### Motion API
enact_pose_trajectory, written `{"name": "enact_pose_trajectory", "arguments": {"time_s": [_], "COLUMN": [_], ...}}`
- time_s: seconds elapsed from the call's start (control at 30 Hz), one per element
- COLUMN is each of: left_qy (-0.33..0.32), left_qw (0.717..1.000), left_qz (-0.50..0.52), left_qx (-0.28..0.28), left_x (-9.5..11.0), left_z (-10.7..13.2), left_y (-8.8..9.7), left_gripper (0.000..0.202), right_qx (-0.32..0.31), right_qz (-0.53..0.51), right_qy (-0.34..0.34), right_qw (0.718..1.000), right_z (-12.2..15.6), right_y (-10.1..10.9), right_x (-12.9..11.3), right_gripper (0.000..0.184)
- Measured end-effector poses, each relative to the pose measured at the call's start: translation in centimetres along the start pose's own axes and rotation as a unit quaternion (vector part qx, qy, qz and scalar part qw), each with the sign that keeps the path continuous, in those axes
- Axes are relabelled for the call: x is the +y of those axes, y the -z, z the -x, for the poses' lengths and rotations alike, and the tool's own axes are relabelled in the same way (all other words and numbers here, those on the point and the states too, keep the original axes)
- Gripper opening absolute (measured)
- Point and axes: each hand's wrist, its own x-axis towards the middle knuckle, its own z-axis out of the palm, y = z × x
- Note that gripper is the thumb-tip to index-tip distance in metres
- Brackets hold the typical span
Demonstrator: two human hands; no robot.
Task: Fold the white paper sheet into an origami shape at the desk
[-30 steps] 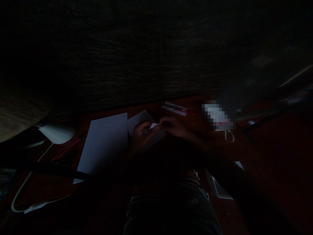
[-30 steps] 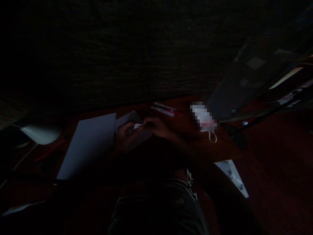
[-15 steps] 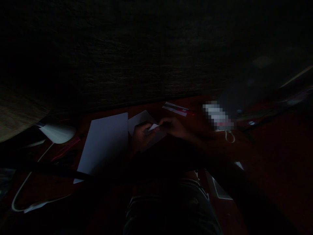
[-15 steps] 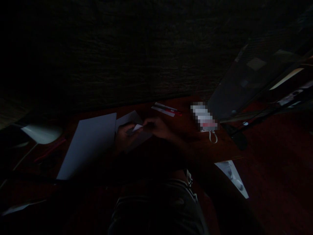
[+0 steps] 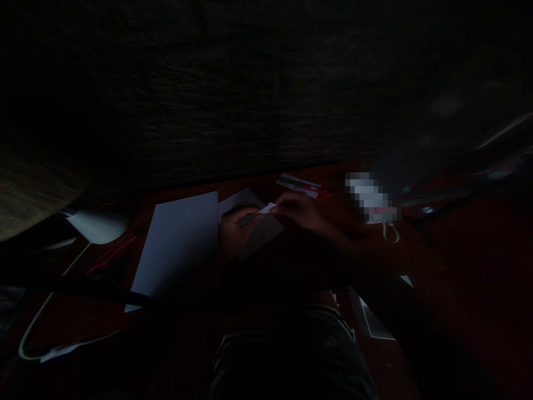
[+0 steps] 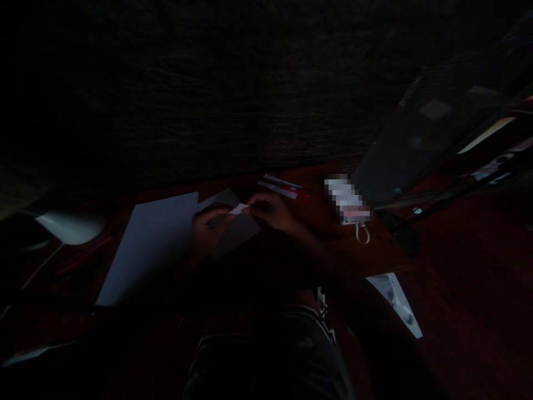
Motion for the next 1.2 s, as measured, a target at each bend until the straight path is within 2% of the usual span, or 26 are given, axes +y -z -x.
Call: {"name": "enact_pose_trajectory", "arguments": {"time_s": [0.23,0.4,0.5,0.63,0.8,1.2], "left_qy": [-0.07,-0.083,-0.086,-0.095,-0.11,-0.039], "left_qw": [0.995,0.987,0.986,0.986,0.988,0.996], "left_qz": [-0.077,-0.137,-0.139,-0.131,-0.109,-0.079], "left_qx": [0.001,-0.026,-0.028,-0.025,-0.018,0.008], "left_x": [0.3,0.07,0.06,0.32,0.53,0.64], "left_z": [-0.04,0.18,0.2,0.2,0.33,0.6], "left_y": [0.62,0.67,0.64,0.69,0.67,0.37], "left_gripper": [0.009,0.01,0.006,0.012,0.01,0.004], "right_qx": [0.008,0.002,0.009,0.023,0.005,0.003], "right_qz": [0.033,0.025,0.033,0.026,0.002,-0.009], "right_qy": [0.039,0.045,0.033,0.003,-0.011,-0.022], "right_qw": [0.999,0.999,0.999,0.999,1.0,1.0], "right_z": [0.23,0.45,0.4,0.28,0.19,0.3], "right_y": [-0.11,-0.44,-0.25,0.07,0.09,0.02], "right_x": [0.01,-0.32,-0.35,-0.25,-0.2,-0.22], "right_gripper": [0.029,0.028,0.029,0.03,0.031,0.032]}}
